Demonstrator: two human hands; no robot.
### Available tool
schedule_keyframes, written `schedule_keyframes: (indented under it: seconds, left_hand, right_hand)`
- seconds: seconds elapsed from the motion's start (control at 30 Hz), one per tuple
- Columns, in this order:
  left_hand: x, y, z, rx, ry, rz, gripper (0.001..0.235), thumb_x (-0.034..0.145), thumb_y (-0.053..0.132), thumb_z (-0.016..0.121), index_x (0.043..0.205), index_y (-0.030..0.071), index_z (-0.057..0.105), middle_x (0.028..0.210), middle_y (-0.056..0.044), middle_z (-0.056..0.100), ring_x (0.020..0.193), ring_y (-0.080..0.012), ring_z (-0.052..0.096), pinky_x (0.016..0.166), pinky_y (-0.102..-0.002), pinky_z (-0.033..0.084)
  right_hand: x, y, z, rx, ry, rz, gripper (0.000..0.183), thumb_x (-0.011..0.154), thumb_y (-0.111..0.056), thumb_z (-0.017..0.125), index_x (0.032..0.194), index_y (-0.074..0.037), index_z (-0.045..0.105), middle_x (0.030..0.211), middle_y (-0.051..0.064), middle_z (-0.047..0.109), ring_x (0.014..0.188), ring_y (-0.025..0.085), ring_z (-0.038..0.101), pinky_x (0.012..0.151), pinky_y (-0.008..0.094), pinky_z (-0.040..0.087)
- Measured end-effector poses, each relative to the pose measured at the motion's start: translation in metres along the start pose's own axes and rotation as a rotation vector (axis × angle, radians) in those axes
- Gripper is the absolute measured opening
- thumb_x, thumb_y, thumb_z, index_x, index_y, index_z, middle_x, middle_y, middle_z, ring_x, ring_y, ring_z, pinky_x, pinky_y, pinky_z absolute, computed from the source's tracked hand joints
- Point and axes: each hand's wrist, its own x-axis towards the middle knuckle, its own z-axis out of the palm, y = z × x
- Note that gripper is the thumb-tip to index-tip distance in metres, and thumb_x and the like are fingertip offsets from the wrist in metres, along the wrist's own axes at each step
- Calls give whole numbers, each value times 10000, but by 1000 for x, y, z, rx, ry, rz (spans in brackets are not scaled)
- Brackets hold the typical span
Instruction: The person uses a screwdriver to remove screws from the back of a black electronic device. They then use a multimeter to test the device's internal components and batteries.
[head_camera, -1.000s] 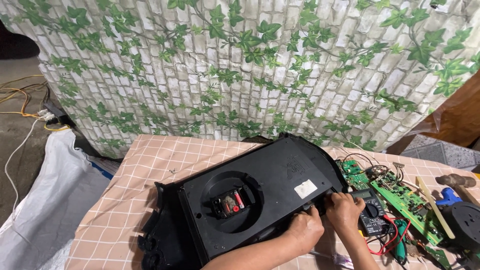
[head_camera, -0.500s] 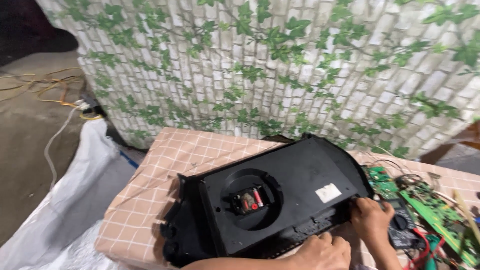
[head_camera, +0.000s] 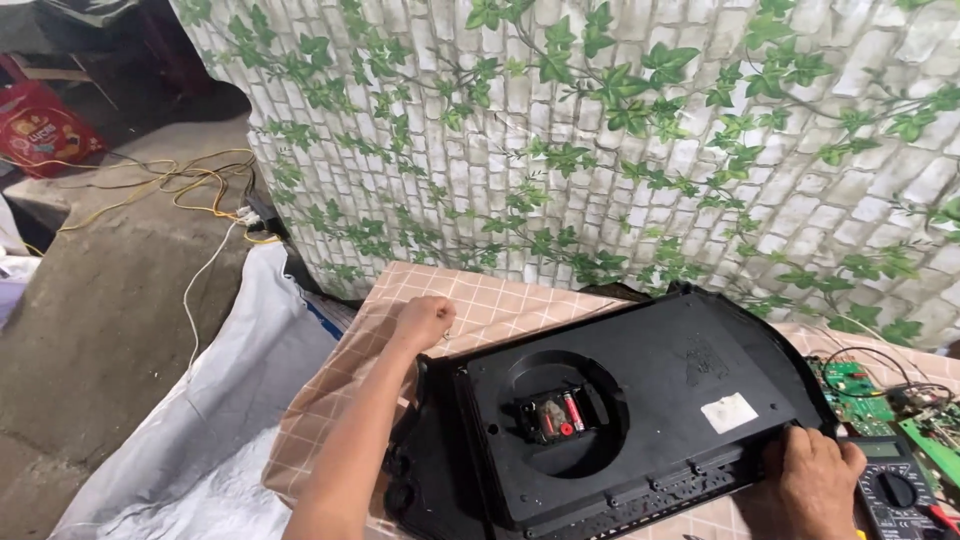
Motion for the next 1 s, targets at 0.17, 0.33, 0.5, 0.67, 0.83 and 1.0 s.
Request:
schedule_keyframes:
  seconds: [0.17, 0.33, 0.5, 0.67, 0.83, 1.0]
  left_hand:
    - [27, -33, 26, -47, -47, -114, 158, 981, 218, 627, 1033, 198, 775, 1151, 37, 763, 1017, -170, 713, 860, -361, 579]
    - [30, -28, 28, -28, -60, -212, 158, 975, 228, 660, 833, 211, 727, 977, 46, 775, 860, -160, 701, 719, -380, 572]
    - [33, -29, 32, 168, -103, -176, 91, 925, 226, 604, 856, 184, 645, 1022, -8, 690, 1298, -296, 488, 1020, -494, 465]
    - [40, -26, 36, 299, -160, -179, 198, 980, 221, 523, 1107, 144, 655, 1209, -71, 604, 1284, -325, 450, 1031, -483, 448]
    - [43, -23, 38, 366, -188, -186, 379, 1010, 264, 539, 1360, 126, 589, 1409, -91, 534, 1367, -350, 401, 1100, -501, 432]
    - [39, -12, 35, 408, -229, -214, 389, 1020, 183, 511, 1388, 61, 551, 1455, -140, 492, 1398, -362, 384, 1129, -507, 423]
  right_hand:
    - [6, 2, -14, 76, -116, 30, 189, 894, -419, 531, 931, -257, 621, 928, -82, 689, 1118, 130, 666, 1198, 409, 323]
    - [3, 17, 21, 72, 21, 38, 104, 818, -265, 553, 895, -274, 622, 885, -140, 664, 1088, 81, 675, 1211, 427, 347]
    - [7, 12, 9, 35, -82, 45, 58, 830, -287, 582, 865, -254, 614, 880, -140, 669, 1087, 83, 667, 1190, 400, 329]
    - [8, 11, 6, 55, -19, 12, 93, 835, -364, 611, 862, -275, 607, 874, -142, 650, 1074, 80, 664, 1132, 387, 329]
    - [8, 13, -1, 69, -90, 4, 87, 862, -309, 569, 921, -272, 621, 947, -128, 674, 1115, 84, 665, 1194, 428, 317]
    - [12, 6, -12, 123, -93, -1, 68, 870, -258, 570, 853, -207, 612, 867, -65, 692, 1019, 181, 679, 1188, 470, 337]
